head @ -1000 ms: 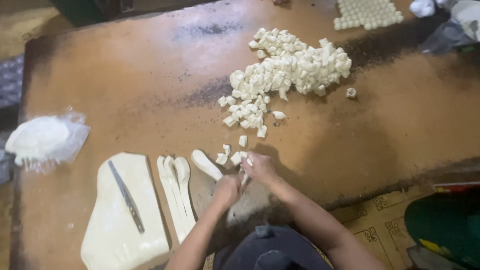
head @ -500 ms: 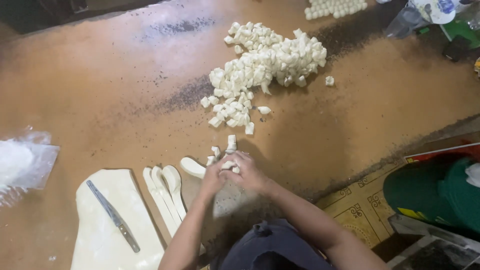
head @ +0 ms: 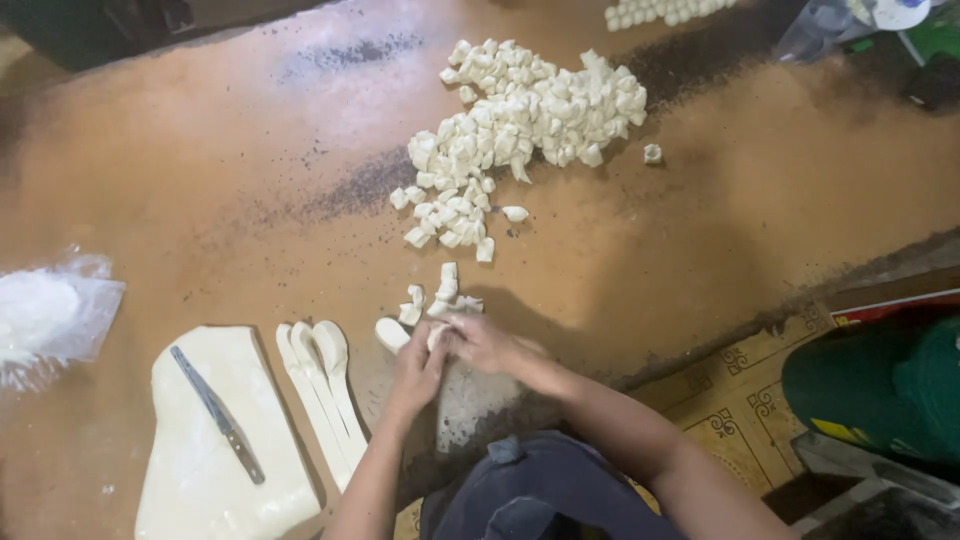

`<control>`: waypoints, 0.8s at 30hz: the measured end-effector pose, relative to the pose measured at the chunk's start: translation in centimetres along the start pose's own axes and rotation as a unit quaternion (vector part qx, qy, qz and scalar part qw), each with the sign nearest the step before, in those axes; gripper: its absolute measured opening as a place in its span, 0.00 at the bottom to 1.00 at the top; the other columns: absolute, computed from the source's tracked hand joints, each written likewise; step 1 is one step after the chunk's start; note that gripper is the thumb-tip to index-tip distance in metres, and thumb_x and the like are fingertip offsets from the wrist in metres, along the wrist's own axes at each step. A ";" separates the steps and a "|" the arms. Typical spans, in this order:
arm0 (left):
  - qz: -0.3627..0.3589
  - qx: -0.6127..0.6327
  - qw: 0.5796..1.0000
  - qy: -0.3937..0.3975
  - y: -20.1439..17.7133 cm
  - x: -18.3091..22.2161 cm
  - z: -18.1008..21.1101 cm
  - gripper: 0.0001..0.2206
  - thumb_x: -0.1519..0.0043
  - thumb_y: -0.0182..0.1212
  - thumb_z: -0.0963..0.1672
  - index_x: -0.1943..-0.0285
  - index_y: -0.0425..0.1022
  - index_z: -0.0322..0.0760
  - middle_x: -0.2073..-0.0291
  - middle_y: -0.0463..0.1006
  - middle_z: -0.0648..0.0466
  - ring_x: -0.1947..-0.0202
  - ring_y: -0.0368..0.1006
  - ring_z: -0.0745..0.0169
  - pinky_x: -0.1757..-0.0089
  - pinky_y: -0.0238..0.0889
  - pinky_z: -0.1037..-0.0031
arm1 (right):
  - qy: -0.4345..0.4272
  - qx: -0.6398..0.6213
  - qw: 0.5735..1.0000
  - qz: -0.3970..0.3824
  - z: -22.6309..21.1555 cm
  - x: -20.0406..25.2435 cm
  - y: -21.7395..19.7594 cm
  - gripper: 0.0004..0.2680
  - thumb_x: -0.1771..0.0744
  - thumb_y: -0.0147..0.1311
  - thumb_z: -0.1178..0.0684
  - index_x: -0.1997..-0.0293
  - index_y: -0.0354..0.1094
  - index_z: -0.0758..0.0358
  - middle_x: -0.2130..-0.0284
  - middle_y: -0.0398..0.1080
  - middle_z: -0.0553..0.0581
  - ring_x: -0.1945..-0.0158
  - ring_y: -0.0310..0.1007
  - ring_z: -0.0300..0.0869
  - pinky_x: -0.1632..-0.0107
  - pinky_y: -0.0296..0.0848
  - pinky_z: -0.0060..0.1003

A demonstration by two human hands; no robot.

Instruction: Cutting dough into small portions and rolling them into balls on a work table

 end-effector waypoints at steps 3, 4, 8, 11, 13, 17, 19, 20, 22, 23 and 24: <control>0.078 0.034 0.996 -0.007 -0.4 -0.9 -4.4 0.06 0.31 0.52 0.43 0.56 0.73 0.35 0.75 0.71 0.56 0.71 0.68 0.62 0.65 0.63 0.68 | -0.039 0.072 0.996 0.039 -5.2 1.5 -2.4 0.08 0.31 0.54 0.53 0.69 0.68 0.64 0.80 0.69 0.65 0.72 0.74 0.60 0.69 0.70 0.49; 0.081 0.030 0.996 -0.010 -0.7 -0.8 -4.5 0.06 0.31 0.52 0.43 0.56 0.73 0.35 0.75 0.71 0.56 0.71 0.68 0.62 0.65 0.63 0.68 | -0.040 0.067 0.996 0.036 -4.9 2.2 -1.9 0.08 0.31 0.54 0.53 0.69 0.68 0.64 0.80 0.69 0.65 0.72 0.74 0.60 0.69 0.70 0.49; 0.116 0.014 0.991 -0.059 -1.8 0.1 -8.6 0.08 0.35 0.60 0.48 0.52 0.70 0.45 0.76 0.69 0.57 0.76 0.66 0.64 0.72 0.58 0.75 | -0.248 0.103 0.958 0.097 -7.3 2.9 -2.3 0.10 0.33 0.61 0.43 0.69 0.69 0.55 0.79 0.64 0.52 0.75 0.68 0.49 0.65 0.69 0.44; 0.038 -0.083 0.996 0.018 -1.0 0.6 -3.2 0.25 0.44 0.60 0.40 0.36 0.61 0.44 0.55 0.69 0.40 0.55 0.64 0.40 0.55 0.56 0.57 | -0.241 0.236 0.934 0.121 -6.5 1.6 -4.2 0.17 0.35 0.61 0.36 0.50 0.70 0.56 0.60 0.61 0.60 0.59 0.64 0.54 0.55 0.64 0.50; -0.024 -0.114 0.987 0.111 -0.8 -0.2 3.2 0.39 0.47 0.53 0.29 0.23 0.52 0.37 0.37 0.63 0.30 0.34 0.58 0.25 0.38 0.51 0.44 | -0.170 0.324 0.928 0.074 -7.0 -0.6 -4.6 0.26 0.37 0.60 0.31 0.37 0.67 0.56 0.45 0.60 0.67 0.44 0.63 0.59 0.47 0.62 0.55; -0.060 -0.125 0.965 0.224 -0.1 -0.8 0.9 0.39 0.46 0.56 0.38 0.21 0.49 0.40 0.29 0.54 0.34 0.30 0.49 0.26 0.37 0.47 0.43 | -0.239 0.182 0.951 0.073 -10.5 0.6 -2.9 0.09 0.32 0.56 0.44 0.62 0.71 0.58 0.74 0.66 0.54 0.70 0.72 0.52 0.67 0.71 0.44; -0.020 -0.129 0.952 0.277 0.0 -2.3 -1.6 0.34 0.39 0.61 0.49 0.22 0.57 0.43 0.30 0.64 0.41 0.32 0.57 0.33 0.39 0.53 0.45 | -0.239 0.160 0.950 0.118 -8.2 0.1 -2.9 0.08 0.31 0.55 0.46 0.59 0.74 0.57 0.76 0.66 0.54 0.73 0.70 0.52 0.69 0.70 0.45; -0.043 -0.065 0.983 0.165 0.6 -2.9 -3.0 0.22 0.41 0.59 0.43 0.36 0.68 0.36 0.45 0.73 0.41 0.43 0.68 0.37 0.44 0.61 0.49 | -0.203 0.151 0.960 0.121 -6.3 -0.3 -2.4 0.12 0.34 0.60 0.42 0.56 0.71 0.58 0.72 0.66 0.56 0.70 0.71 0.53 0.65 0.70 0.46; -0.075 0.000 0.996 0.056 3.0 -3.7 -7.2 0.13 0.43 0.57 0.36 0.50 0.79 0.28 0.60 0.82 0.41 0.55 0.78 0.40 0.50 0.68 0.52 | -0.165 0.148 0.966 0.133 -2.5 -0.2 -2.1 0.17 0.37 0.65 0.39 0.54 0.69 0.60 0.69 0.66 0.58 0.67 0.71 0.54 0.61 0.70 0.47; -0.083 -0.116 0.987 0.074 4.8 -4.3 -10.0 0.02 0.44 0.62 0.40 0.65 0.75 0.35 0.73 0.73 0.47 0.68 0.70 0.47 0.62 0.63 0.58 | -0.106 0.179 0.962 0.179 0.2 0.2 -2.9 0.11 0.38 0.63 0.44 0.62 0.68 0.57 0.75 0.67 0.57 0.73 0.72 0.53 0.69 0.69 0.44; -0.085 -0.226 0.967 0.082 6.9 -3.6 -13.3 0.11 0.46 0.66 0.43 0.80 0.71 0.42 0.86 0.65 0.54 0.82 0.62 0.54 0.74 0.58 0.65 | -0.043 0.205 0.954 0.214 2.9 1.5 -3.2 0.07 0.38 0.61 0.49 0.69 0.66 0.55 0.82 0.67 0.57 0.79 0.72 0.52 0.76 0.68 0.41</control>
Point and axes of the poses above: each hand's wrist, its own x-axis away from the middle knuckle, its own y-axis out of the palm, z = x × y, the point moved 8 cm from there along -x, towards the middle knuckle
